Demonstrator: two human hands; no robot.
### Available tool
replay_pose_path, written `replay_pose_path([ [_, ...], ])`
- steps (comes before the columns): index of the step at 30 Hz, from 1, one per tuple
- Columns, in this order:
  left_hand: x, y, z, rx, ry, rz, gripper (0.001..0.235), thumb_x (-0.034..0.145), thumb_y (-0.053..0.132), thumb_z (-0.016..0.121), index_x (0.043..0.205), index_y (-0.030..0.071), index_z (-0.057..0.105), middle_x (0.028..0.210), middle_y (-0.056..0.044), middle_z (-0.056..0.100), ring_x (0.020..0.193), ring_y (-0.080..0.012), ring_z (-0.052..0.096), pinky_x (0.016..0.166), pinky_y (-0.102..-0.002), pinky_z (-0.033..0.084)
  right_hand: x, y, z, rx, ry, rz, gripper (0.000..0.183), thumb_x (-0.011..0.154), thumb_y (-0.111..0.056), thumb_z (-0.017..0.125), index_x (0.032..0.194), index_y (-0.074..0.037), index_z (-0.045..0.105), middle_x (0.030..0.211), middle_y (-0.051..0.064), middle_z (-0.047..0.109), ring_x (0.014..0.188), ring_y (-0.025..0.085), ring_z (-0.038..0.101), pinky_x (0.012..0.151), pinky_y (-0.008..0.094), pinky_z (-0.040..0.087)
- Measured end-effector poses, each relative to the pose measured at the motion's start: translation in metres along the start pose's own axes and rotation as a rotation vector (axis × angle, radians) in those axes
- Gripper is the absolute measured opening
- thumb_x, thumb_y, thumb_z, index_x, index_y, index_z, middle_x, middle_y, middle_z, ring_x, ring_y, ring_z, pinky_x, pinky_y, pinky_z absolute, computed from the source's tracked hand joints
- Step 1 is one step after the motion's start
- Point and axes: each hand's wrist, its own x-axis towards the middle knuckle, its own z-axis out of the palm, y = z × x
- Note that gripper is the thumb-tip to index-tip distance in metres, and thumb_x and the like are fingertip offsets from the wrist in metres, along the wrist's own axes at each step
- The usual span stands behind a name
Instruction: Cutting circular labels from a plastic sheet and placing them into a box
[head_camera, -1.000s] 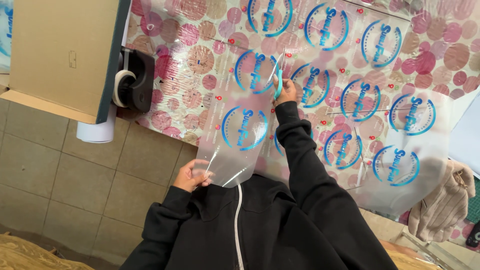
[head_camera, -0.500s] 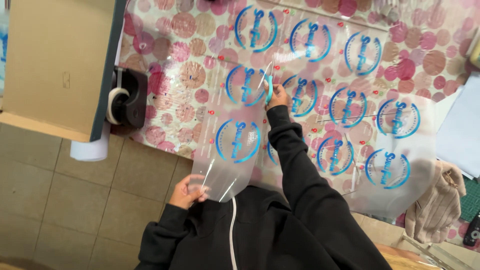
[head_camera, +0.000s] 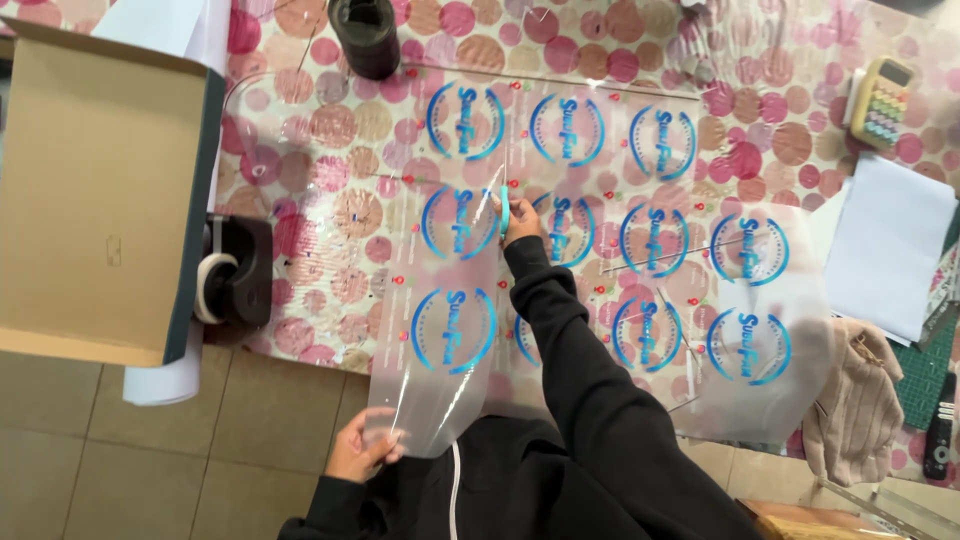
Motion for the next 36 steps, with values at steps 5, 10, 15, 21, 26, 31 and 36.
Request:
replay_pose_path([
  [5, -0.007, 0.005, 0.001, 0.033, 0.057, -0.103, 0.048, 0.078, 0.000, 0.082, 0.123, -0.002, 0.065, 0.095, -0.036, 0.081, 0.066, -0.0316, 0.075, 0.063, -0.037, 0.064, 0.009, -0.010, 0.001, 0.086, -0.052, 0.043, 0.038, 0.087, -0.043, 0.079, 0.083, -0.014, 0.054, 0.057, 0.002, 0.046, 0.047, 0.013, 0.043, 0.041, 0.035, 0.036],
  [10, -0.007, 0.004, 0.002, -0.010, 0.052, -0.084, 0.047, 0.079, -0.002, 0.080, 0.123, -0.003, 0.064, 0.095, -0.039, 0.079, 0.063, -0.0308, 0.072, 0.062, -0.037, 0.063, 0.015, -0.009, 0.003, 0.073, -0.044, 0.012, 0.037, 0.088, -0.036, 0.080, 0.079, -0.014, 0.052, 0.054, 0.004, 0.044, 0.042, 0.015, 0.040, 0.038, 0.036, 0.038],
  [15, -0.008, 0.005, 0.003, -0.005, 0.054, -0.089, 0.048, 0.079, -0.004, 0.080, 0.125, -0.002, 0.064, 0.097, -0.040, 0.081, 0.066, -0.0324, 0.075, 0.064, -0.038, 0.064, 0.012, -0.017, 0.005, 0.033, -0.052, 0.023, 0.038, 0.088, -0.036, 0.079, 0.080, -0.014, 0.050, 0.054, 0.006, 0.048, 0.038, 0.016, 0.044, 0.034, 0.034, 0.041],
  [21, -0.015, 0.001, 0.005, -0.014, 0.087, -0.097, 0.046, 0.080, -0.005, 0.080, 0.124, -0.003, 0.066, 0.093, -0.037, 0.081, 0.064, -0.0305, 0.074, 0.062, -0.036, 0.063, 0.017, -0.033, 0.009, 0.053, 0.017, 0.118, 0.042, 0.082, -0.046, 0.082, 0.080, -0.014, 0.054, 0.052, 0.001, 0.050, 0.039, 0.012, 0.043, 0.032, 0.033, 0.033],
  [26, -0.015, -0.002, 0.005, -0.017, 0.083, -0.087, 0.045, 0.080, -0.003, 0.079, 0.123, -0.002, 0.066, 0.093, -0.037, 0.082, 0.064, -0.0315, 0.075, 0.062, -0.036, 0.062, 0.023, -0.035, 0.007, 0.046, -0.074, 0.081, 0.044, 0.084, -0.044, 0.080, 0.085, -0.014, 0.048, 0.056, 0.003, 0.048, 0.045, 0.013, 0.042, 0.041, 0.034, 0.035],
  [31, -0.013, -0.007, 0.004, -0.061, 0.036, -0.024, 0.048, 0.079, -0.001, 0.081, 0.123, -0.005, 0.064, 0.091, -0.039, 0.080, 0.063, -0.0313, 0.073, 0.060, -0.036, 0.061, 0.027, -0.030, 0.005, 0.008, -0.099, 0.055, 0.040, 0.088, -0.041, 0.078, 0.087, -0.012, 0.051, 0.054, 0.006, 0.051, 0.039, 0.015, 0.044, 0.036, 0.035, 0.036],
  [36, -0.019, -0.001, 0.006, -0.032, 0.062, -0.057, 0.047, 0.078, -0.001, 0.081, 0.123, -0.003, 0.066, 0.093, -0.040, 0.082, 0.064, -0.0310, 0.074, 0.062, -0.037, 0.063, 0.042, -0.027, 0.008, -0.051, -0.010, -0.020, 0.044, 0.083, -0.044, 0.082, 0.077, -0.013, 0.052, 0.057, 0.000, 0.045, 0.053, 0.010, 0.041, 0.054, 0.031, 0.037],
])
